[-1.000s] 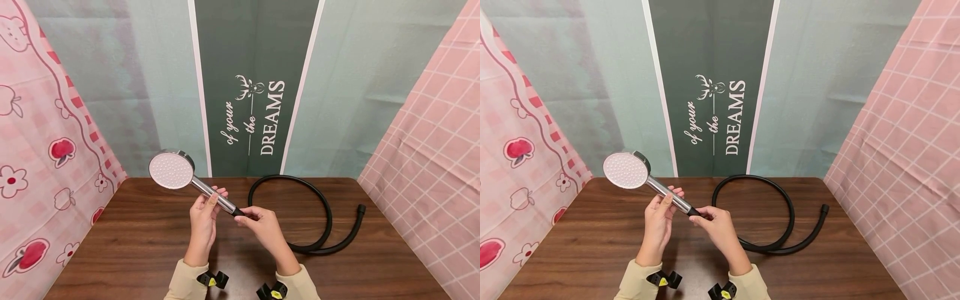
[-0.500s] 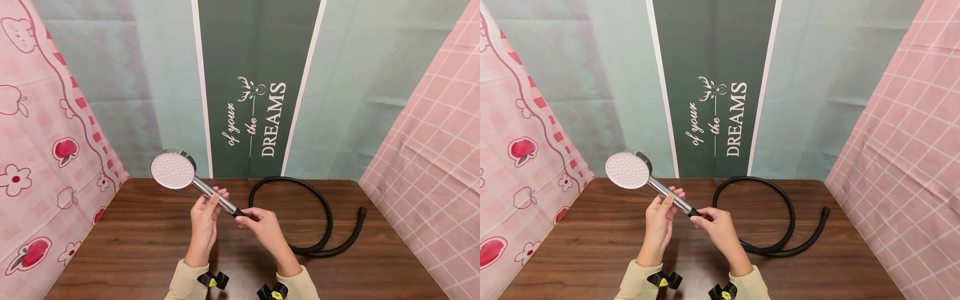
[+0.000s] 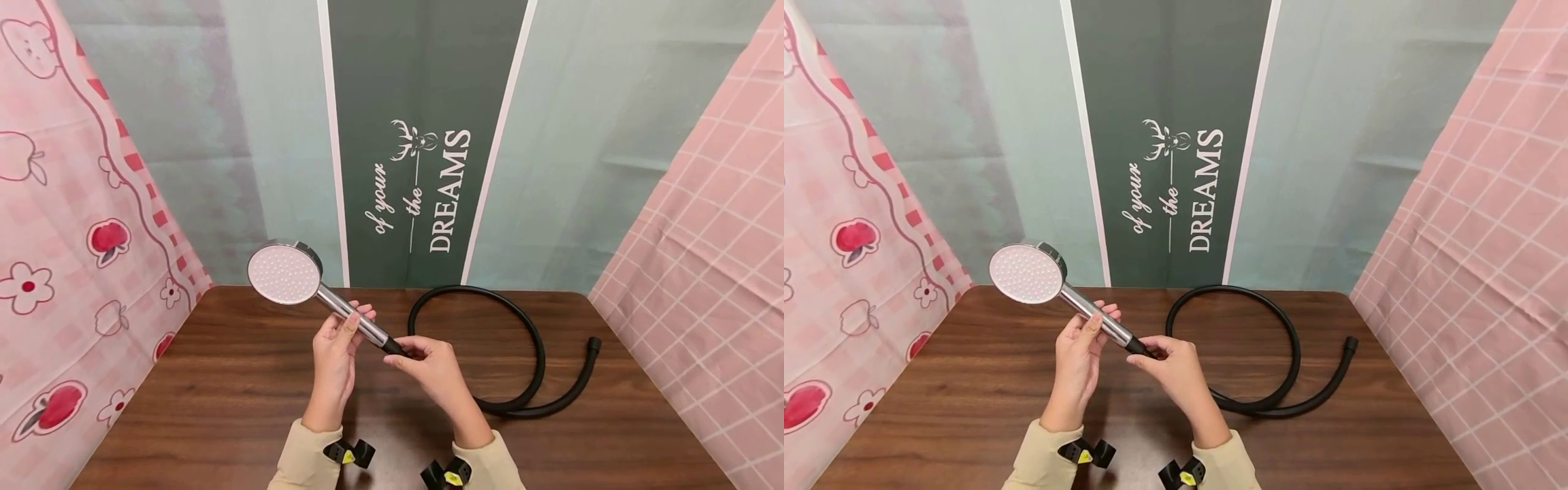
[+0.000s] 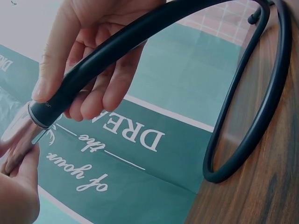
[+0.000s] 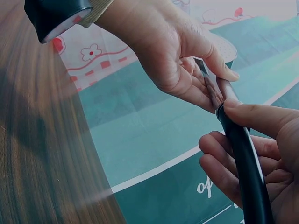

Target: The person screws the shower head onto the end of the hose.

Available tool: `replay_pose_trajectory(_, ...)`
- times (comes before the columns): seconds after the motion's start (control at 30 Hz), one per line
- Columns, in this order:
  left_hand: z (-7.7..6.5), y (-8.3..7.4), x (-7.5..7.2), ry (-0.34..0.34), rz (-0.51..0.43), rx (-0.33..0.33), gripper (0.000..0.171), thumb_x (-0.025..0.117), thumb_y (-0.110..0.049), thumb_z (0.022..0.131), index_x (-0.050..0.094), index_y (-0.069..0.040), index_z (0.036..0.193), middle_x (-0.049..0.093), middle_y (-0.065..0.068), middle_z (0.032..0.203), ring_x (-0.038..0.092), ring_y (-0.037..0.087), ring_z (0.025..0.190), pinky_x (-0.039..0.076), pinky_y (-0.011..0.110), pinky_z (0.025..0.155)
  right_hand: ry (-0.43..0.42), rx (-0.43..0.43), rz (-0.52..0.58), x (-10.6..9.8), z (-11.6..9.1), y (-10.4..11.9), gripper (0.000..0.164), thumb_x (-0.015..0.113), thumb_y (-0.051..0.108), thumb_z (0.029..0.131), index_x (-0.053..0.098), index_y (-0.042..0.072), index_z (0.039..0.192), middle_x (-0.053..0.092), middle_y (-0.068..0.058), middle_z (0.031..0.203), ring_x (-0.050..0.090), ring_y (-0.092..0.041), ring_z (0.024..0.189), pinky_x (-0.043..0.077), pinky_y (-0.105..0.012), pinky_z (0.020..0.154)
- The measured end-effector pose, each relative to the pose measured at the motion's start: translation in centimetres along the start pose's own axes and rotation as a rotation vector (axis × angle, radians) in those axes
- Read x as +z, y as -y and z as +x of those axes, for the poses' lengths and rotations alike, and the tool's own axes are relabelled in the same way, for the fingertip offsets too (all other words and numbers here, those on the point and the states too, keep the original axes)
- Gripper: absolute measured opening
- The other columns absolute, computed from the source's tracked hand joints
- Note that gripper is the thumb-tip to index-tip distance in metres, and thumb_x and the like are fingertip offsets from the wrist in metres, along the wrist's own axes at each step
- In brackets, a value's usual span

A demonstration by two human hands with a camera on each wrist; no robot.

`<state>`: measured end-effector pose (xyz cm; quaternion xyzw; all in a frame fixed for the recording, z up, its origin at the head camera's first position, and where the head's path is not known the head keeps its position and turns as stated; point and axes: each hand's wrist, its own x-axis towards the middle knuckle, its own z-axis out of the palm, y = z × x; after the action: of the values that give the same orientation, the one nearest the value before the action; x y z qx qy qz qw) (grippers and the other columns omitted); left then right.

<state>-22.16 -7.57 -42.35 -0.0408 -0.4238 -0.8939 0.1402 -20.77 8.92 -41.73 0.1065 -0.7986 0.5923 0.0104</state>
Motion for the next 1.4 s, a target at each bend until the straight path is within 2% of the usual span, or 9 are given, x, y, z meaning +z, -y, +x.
replay_pose_trajectory(0.3,0.23,-0.04,0.15,0.003,-0.017,0.010,0.018,0.060,-0.004,0.098,0.060,0.003,0.114,0.077,0.003,0.095,0.075,0.015,0.091,0.060,0.029,0.090,-0.053,-0.031,-0.025,0.04,0.26,-0.14,0.028,0.088,0.017,0.075,0.076,0.009,0.099,0.075,-0.008,0.089,0.067,-0.010,0.075,0.056,-0.018,0.068)
replay_pose_trajectory(0.67,0.15,-0.09,0.15,0.002,-0.011,0.004,0.013,0.059,-0.005,0.098,0.062,-0.003,0.111,0.077,0.002,0.096,0.075,0.014,0.091,0.060,0.028,0.090,-0.053,-0.006,0.008,0.06,0.06,0.25,0.025,0.087,0.016,0.075,0.077,0.008,0.097,0.075,-0.009,0.087,0.062,-0.010,0.069,0.052,-0.019,0.059)
replay_pose_trajectory(0.8,0.20,-0.08,0.19,-0.002,-0.008,0.004,0.014,0.059,-0.005,0.098,0.061,-0.002,0.112,0.077,0.002,0.096,0.075,0.013,0.091,0.060,0.028,0.090,-0.065,-0.007,0.015,0.12,0.07,0.23,0.023,0.087,0.016,0.076,0.078,0.009,0.096,0.075,-0.008,0.086,0.061,-0.009,0.069,0.051,-0.019,0.058)
replay_pose_trajectory(1.03,0.22,0.04,0.29,-0.003,-0.010,-0.005,0.026,0.059,-0.004,0.098,0.054,0.010,0.120,0.076,0.002,0.095,0.075,0.013,0.090,0.060,0.029,0.090,-0.069,-0.013,0.023,0.07,0.00,0.09,0.021,0.086,0.016,0.077,0.079,0.009,0.096,0.075,-0.008,0.084,0.059,-0.009,0.066,0.049,-0.019,0.055)
replay_pose_trajectory(1.13,0.20,0.04,0.33,-0.003,-0.009,-0.005,0.027,0.059,-0.004,0.098,0.053,0.011,0.121,0.076,0.002,0.095,0.075,0.013,0.091,0.060,0.028,0.090,-0.063,-0.016,0.023,0.00,-0.02,0.09,0.021,0.085,0.017,0.078,0.078,0.009,0.096,0.074,-0.007,0.083,0.059,-0.009,0.065,0.047,-0.019,0.054)
replay_pose_trajectory(1.4,0.10,-0.02,0.39,-0.002,-0.003,-0.005,0.018,0.058,-0.004,0.098,0.058,0.003,0.115,0.076,0.002,0.095,0.075,0.013,0.090,0.060,0.028,0.090,-0.062,-0.013,0.019,-0.01,-0.03,0.09,0.020,0.084,0.017,0.079,0.078,0.008,0.095,0.074,-0.007,0.079,0.059,-0.011,0.064,0.045,-0.020,0.052)
